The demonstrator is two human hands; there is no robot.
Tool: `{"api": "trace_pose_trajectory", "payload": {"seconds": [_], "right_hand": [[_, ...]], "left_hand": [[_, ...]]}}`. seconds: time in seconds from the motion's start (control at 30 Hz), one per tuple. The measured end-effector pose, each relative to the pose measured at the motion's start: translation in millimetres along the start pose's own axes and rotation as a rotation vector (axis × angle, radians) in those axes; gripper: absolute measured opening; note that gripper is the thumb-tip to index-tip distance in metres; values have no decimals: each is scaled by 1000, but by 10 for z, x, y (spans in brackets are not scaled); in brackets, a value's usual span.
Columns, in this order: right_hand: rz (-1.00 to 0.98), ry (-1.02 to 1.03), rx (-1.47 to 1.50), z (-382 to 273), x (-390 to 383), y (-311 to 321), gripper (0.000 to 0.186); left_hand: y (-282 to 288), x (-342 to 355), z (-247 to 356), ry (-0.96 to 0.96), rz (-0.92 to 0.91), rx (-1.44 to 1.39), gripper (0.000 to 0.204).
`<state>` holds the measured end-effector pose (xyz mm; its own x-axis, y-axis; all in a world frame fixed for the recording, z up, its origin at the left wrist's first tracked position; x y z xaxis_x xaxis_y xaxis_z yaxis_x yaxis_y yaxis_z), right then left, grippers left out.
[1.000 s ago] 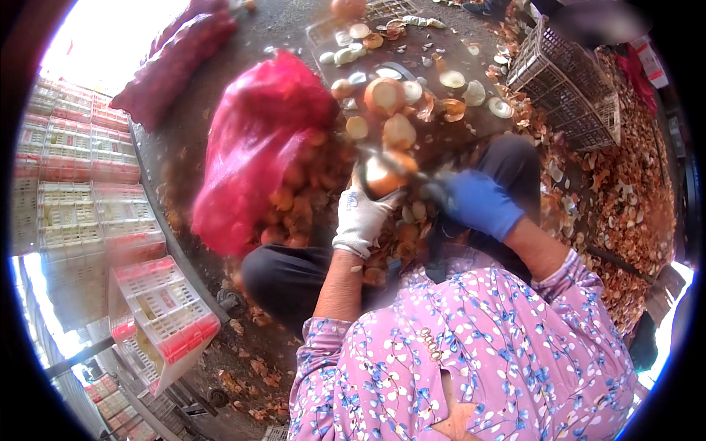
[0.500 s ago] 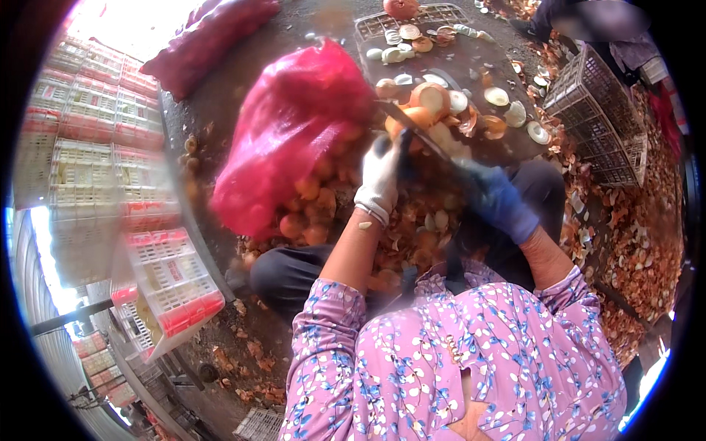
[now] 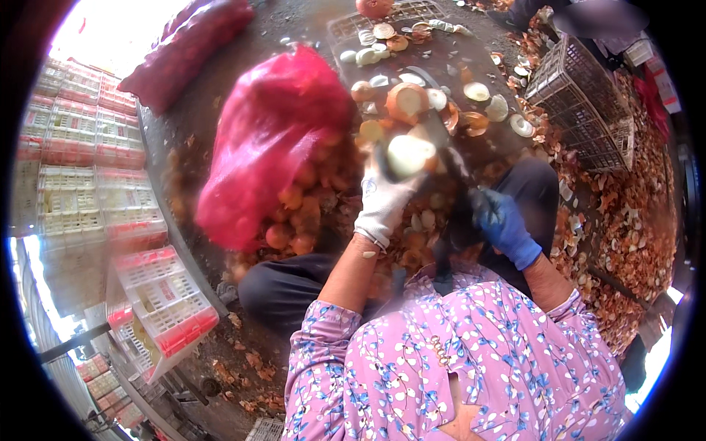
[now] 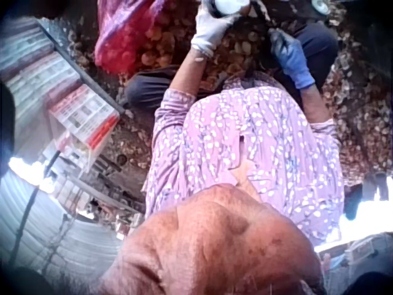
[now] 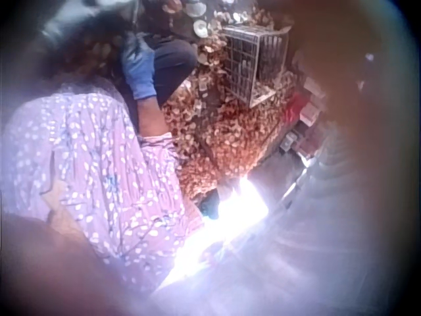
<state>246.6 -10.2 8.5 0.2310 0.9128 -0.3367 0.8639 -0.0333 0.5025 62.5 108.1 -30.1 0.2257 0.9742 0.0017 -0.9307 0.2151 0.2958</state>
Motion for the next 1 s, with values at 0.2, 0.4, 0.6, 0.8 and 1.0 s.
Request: {"api": "trace_pose_trajectory", "payload": {"seconds": [0.2,0.4,0.6,0.8,1.0], "right_hand": [[-30,134,-44,24,-44,-215,28],[41,310,-240,-291,-193,-140,30],[-16,294,-443,-314,-344,-104,28],[-73,166,-501,-415,-371,-108,25],[-43,236,-527,-447,205,-365,32]], "left_hand": [[214,-276,-13,44,39,196,86],[267,-259,-77,24,-5,280,76],[232,-241,-240,71,-89,271,81],[233,-276,-285,51,-76,259,82],[176,-258,-170,-7,-59,207,72]]}}
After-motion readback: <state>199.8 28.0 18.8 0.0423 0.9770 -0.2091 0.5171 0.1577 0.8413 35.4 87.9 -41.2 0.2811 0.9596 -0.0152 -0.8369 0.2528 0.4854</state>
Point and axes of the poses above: each hand's wrist, its own x-axis towards the middle knuckle, its own y-axis out of the back of the hand, z = x × y, the point moved 7 cm from there along x, towards the middle knuckle, and after that the axes turned 5 degrees about -y, right-handed, at the moved point
